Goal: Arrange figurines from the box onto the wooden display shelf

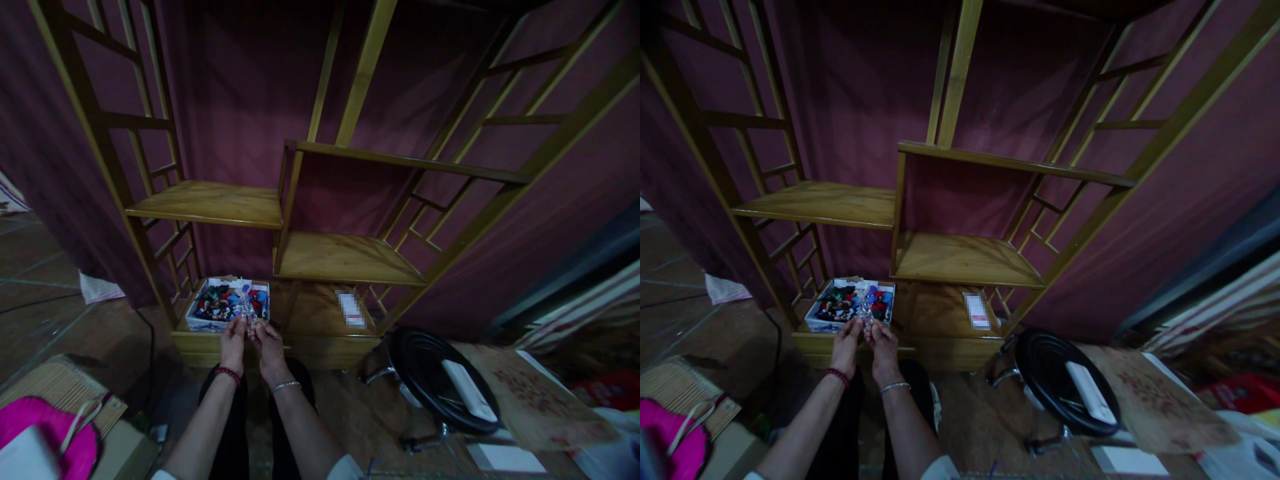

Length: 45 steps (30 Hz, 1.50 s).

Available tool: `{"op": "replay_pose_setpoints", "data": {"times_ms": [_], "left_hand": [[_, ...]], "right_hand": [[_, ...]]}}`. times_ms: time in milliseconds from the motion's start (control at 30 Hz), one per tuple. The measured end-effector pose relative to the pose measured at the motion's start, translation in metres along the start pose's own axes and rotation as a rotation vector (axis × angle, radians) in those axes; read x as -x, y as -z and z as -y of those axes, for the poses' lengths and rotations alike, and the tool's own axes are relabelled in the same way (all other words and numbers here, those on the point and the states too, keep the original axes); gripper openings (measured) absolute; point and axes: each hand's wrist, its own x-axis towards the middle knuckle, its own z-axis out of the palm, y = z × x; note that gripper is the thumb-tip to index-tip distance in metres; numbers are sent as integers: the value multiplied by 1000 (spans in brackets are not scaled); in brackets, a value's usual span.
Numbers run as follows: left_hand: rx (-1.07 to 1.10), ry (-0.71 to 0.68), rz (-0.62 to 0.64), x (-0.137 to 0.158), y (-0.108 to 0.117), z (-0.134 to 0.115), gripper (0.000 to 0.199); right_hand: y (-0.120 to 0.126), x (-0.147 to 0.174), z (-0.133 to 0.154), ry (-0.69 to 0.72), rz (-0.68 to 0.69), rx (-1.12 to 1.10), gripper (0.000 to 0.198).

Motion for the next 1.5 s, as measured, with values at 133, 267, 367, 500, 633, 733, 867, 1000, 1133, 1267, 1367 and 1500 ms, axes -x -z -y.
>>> {"op": "replay_pose_setpoints", "data": {"times_ms": [133, 267, 367, 500, 633, 733, 867, 1000, 1133, 1267, 1367, 1500], "left_hand": [[32, 45, -27, 5, 0, -2, 41], [54, 63, -56, 8, 2, -3, 40], [54, 38, -59, 12, 2, -5, 36], [50, 13, -71, 19, 0, -10, 35], [14, -24, -102, 22, -1, -13, 32], [-22, -55, -114, 24, -1, -12, 30], [-53, -74, -106, 25, 1, -11, 29], [-71, -82, -104, 26, 2, -9, 30], [-93, -126, -75, 29, 2, -8, 30], [-161, -185, -50, 32, 1, -9, 26], [-176, -190, -58, 34, -1, -11, 27], [-174, -202, -35, 38, -3, -16, 27]], "right_hand": [[3, 6, 2, -7, 47, 22, 27], [3, 13, 5, -6, 102, 68, 27], [3, 19, 7, -3, 101, 85, 25], [4, 22, 8, 11, 97, 122, 26], [3, 21, 10, 48, 114, 154, 28], [3, 21, 11, 90, 156, 183, 29], [2, 23, 14, 96, 164, 196, 28], [-2, 26, 20, 69, 158, 222, 30], [-5, 28, 26, 30, 146, 251, 34], [-4, 27, 29, 36, 168, 276, 33], [-4, 28, 31, 30, 186, 268, 30], [-6, 29, 36, 31, 192, 268, 31]]}}
